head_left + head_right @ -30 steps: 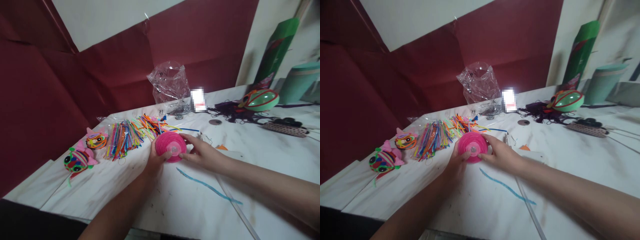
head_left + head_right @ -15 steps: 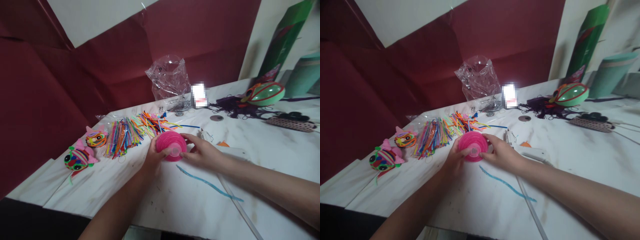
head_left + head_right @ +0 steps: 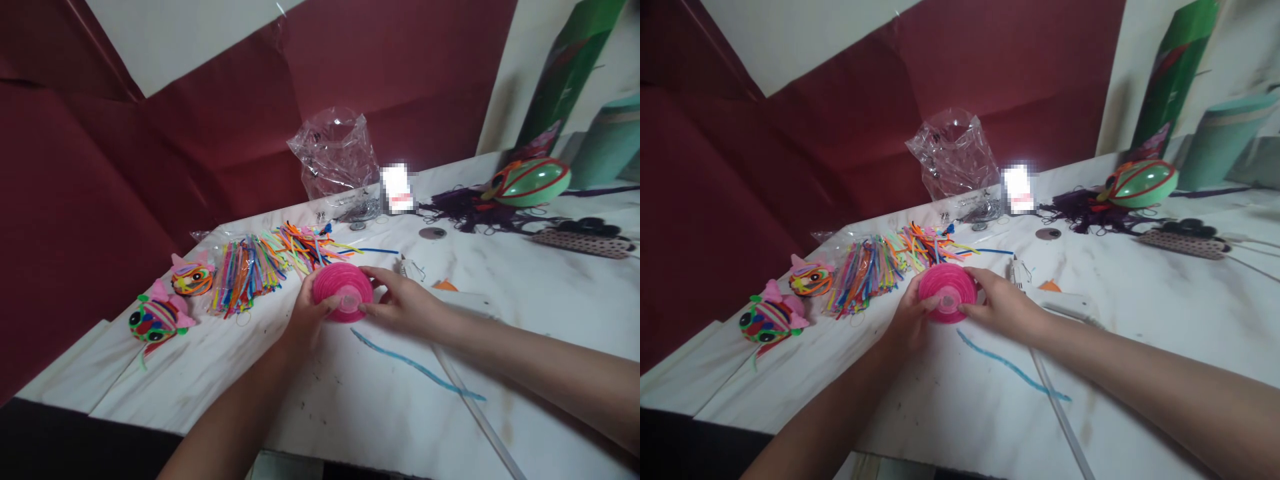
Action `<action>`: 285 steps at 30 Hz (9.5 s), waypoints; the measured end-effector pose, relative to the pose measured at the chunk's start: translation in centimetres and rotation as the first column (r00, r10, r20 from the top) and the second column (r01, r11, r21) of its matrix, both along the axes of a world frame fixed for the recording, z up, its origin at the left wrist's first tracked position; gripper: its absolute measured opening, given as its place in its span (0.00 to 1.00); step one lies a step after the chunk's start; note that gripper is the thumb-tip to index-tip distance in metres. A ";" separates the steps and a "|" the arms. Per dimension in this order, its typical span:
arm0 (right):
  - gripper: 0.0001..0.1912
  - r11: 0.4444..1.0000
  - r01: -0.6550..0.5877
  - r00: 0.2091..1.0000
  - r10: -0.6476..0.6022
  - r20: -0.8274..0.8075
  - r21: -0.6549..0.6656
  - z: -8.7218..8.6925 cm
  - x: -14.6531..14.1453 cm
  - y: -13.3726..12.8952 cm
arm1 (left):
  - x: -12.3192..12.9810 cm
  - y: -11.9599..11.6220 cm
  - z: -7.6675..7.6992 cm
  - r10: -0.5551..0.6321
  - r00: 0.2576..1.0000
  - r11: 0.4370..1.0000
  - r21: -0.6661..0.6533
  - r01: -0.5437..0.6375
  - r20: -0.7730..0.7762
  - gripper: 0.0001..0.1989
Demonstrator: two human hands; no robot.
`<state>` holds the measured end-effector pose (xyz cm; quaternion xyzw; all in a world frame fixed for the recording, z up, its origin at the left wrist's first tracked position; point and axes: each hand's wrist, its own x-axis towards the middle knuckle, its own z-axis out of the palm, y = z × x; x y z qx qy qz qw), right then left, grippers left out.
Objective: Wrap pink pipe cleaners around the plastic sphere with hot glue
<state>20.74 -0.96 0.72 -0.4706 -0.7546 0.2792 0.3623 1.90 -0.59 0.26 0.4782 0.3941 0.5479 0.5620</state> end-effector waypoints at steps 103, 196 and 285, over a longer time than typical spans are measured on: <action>0.22 0.995 -0.038 0.975 0.017 -0.221 -0.092 -1.0 -0.8 0.2 | 0.4 0.0 0.4 0.131 0.965 0.990 0.083 -0.115 -0.225 0.37; 0.13 0.963 -0.270 0.958 0.268 0.103 0.007 1.7 -0.5 -2.7 | -4.4 3.3 2.8 0.378 0.879 0.898 0.116 -0.425 0.291 0.18; 0.14 0.901 0.013 0.893 -0.205 -0.401 -0.433 1.2 2.9 5.1 | -1.0 1.5 -0.9 0.253 0.964 0.967 -0.020 -0.252 0.075 0.32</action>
